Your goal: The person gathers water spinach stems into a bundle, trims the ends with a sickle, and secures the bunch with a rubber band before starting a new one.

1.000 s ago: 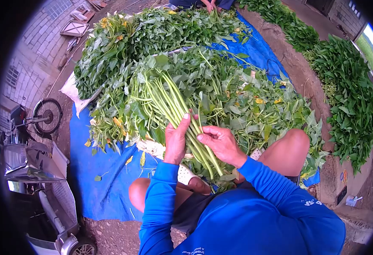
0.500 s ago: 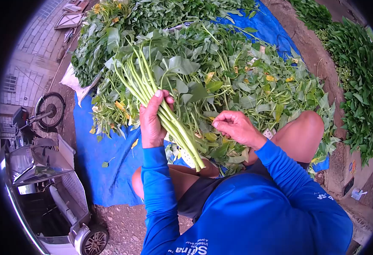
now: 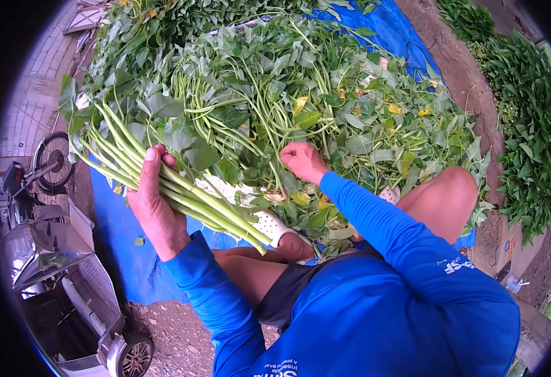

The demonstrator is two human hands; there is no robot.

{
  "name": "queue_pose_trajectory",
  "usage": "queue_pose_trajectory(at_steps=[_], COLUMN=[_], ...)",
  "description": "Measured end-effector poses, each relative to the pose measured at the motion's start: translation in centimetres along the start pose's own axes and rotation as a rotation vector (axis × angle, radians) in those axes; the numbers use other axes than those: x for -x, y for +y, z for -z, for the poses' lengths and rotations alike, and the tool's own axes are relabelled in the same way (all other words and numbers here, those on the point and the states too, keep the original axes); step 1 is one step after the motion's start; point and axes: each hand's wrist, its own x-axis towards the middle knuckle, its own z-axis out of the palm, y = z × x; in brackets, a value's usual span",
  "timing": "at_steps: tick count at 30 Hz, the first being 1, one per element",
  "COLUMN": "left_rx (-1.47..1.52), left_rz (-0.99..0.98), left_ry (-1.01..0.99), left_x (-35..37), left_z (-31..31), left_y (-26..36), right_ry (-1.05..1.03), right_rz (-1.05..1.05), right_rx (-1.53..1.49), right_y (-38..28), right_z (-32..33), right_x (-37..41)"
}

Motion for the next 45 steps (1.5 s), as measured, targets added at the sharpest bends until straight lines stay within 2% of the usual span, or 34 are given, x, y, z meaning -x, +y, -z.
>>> queue_pose_trajectory(at_steps=[2, 5, 9, 10, 12, 15, 18, 22, 24, 26, 28, 31, 34, 36, 39, 42, 43, 44, 45], left_rx=[-0.027, -0.053, -0.047, -0.048, -0.029, -0.04, -0.024, -0.043, -0.051, -0.062, -0.061, -0.071, -0.072, -0.092, -0.132, -0.129, -0.09, -0.05, -0.029], left_rz=[0.016, 0.077, 0.1, 0.106, 0.112, 0.119, 0.1, 0.117, 0.149, 0.155, 0.166, 0.165, 0.166, 0.154, 0.171, 0.176, 0.19, 0.204, 0.202], left_ry=[0.014, -0.008, -0.01, 0.005, 0.008, -0.054, -0.071, -0.063, -0.063, -0.06, -0.067, -0.093, -0.14, -0.168, -0.201, -0.301, -0.336, -0.373, -0.377], left_x=[-0.1, -0.3, 0.1, 0.3, 0.7, 0.8, 1.1, 1.4, 1.5, 1.4, 1.0, 1.1, 1.8, 2.1, 3.0, 4.2, 4.6, 5.1, 6.1], left_z=[-0.1, 0.2, 0.3, 0.4, 0.4, 0.3, 0.1, 1.0, 1.5, 1.5, 1.9, 1.4, 0.6, 0.2, -0.7, -2.1, -2.6, -3.1, -3.9], left_y=[-0.1, -0.5, 0.0, 0.1, 0.1, 0.0, 0.1, 0.5, 0.4, 0.1, -0.8, -1.3, -1.1, -1.3, -2.0, -3.5, -4.7, -5.8, -5.0], right_ry=[0.105, 0.202, 0.144, 0.126, -0.039, 0.057, -0.027, 0.06, 0.046, -0.091, -0.148, -0.098, 0.053, 0.181, 0.258, 0.124, 0.017, -0.081, -0.102], right_rz=[-0.075, -0.033, -0.041, -0.127, -0.395, -0.169, -0.227, -0.188, -0.147, -0.149, -0.125, 0.003, 0.097, 0.233, 0.43, 0.361, 0.239, 0.202, 0.244], right_rx=[0.119, 0.273, 0.051, 0.03, -0.195, 0.058, 0.065, -0.136, -0.124, -0.382, -0.469, -0.601, -0.504, -0.424, -0.291, -0.466, -0.473, -0.47, -0.451], right_y=[-0.7, 0.3, 0.7, -0.7, -2.7, -1.8, -2.6, -4.0, -6.5, -9.1, -11.4, -13.1, -14.0, -14.8, -14.3, -15.6, -17.4, -17.2, -16.7], right_z=[-2.4, -4.9, -3.7, -3.0, -1.6, -3.3, -4.1, -1.9, 1.5, 4.9, 7.5, 9.2, 9.5, 9.2, 8.7, 7.5, 7.7, 7.2, 6.5], right_x=[-1.6, -4.3, -5.5, -5.3, -4.3, -4.6, -5.4, -4.5, -2.6, -0.5, 2.2, 5.3, 7.5, 8.7, 9.1, 10.8, 12.4, 12.7, 13.0])
